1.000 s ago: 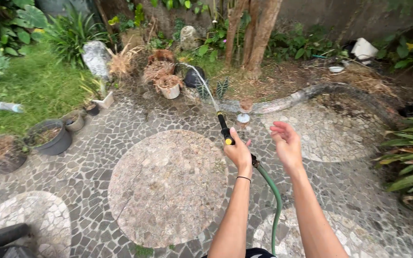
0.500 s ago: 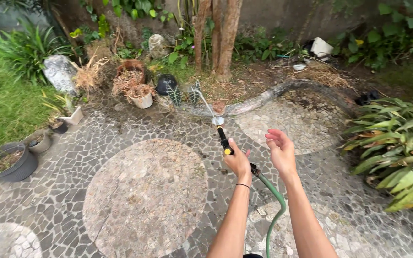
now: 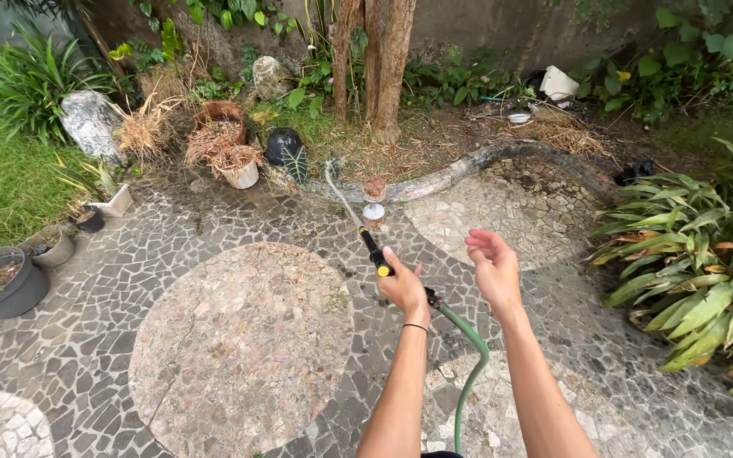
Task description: The recorder uses a hose nozzle to water various plants and trees in an outdoor garden area.
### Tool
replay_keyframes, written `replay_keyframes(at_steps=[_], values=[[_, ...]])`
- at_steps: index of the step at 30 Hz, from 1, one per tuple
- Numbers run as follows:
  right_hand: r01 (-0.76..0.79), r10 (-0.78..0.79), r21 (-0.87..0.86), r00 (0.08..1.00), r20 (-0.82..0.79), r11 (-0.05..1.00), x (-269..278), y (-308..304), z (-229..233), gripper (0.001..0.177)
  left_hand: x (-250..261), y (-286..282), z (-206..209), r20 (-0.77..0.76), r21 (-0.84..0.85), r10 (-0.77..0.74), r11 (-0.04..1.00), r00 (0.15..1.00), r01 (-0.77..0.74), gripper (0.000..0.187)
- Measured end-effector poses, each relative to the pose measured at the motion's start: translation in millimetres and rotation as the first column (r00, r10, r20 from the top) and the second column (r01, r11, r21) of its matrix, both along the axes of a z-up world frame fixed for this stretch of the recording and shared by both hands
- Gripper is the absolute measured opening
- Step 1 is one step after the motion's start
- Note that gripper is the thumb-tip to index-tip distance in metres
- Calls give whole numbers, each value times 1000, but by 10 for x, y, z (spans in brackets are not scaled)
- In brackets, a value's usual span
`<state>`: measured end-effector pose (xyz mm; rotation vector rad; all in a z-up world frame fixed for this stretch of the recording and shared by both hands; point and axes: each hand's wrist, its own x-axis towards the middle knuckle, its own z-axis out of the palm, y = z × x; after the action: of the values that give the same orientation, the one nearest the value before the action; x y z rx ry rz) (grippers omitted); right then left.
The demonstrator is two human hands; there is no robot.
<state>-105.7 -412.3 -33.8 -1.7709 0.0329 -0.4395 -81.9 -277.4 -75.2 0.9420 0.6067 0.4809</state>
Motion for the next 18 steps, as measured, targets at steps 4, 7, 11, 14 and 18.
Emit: replay_keyframes(at_steps=[4, 7, 11, 14, 18], values=[[-5, 5, -18, 1000, -14, 1000, 36, 18, -53, 33, 58, 80, -128, 58, -7, 22, 1000, 998, -22, 48], [-19, 19, -15, 1000, -19, 1000, 74, 4, -124, 33, 131, 75, -179, 109, -32, 5, 999, 994, -2, 51], [-29, 29, -1, 999, 19, 1000, 89, -8, -196, 34, 130, -31, -83, 247, 38, -125, 992, 961, 119, 45], [-22, 21, 5, 998, 53, 1000, 129, -41, -185, 34, 181, -158, 11, 355, 128, -207, 977, 912, 172, 40], [-1, 0, 5, 997, 76, 1000, 180, -95, -256, 34, 196, -273, 35, 380, 179, -254, 964, 889, 199, 37]])
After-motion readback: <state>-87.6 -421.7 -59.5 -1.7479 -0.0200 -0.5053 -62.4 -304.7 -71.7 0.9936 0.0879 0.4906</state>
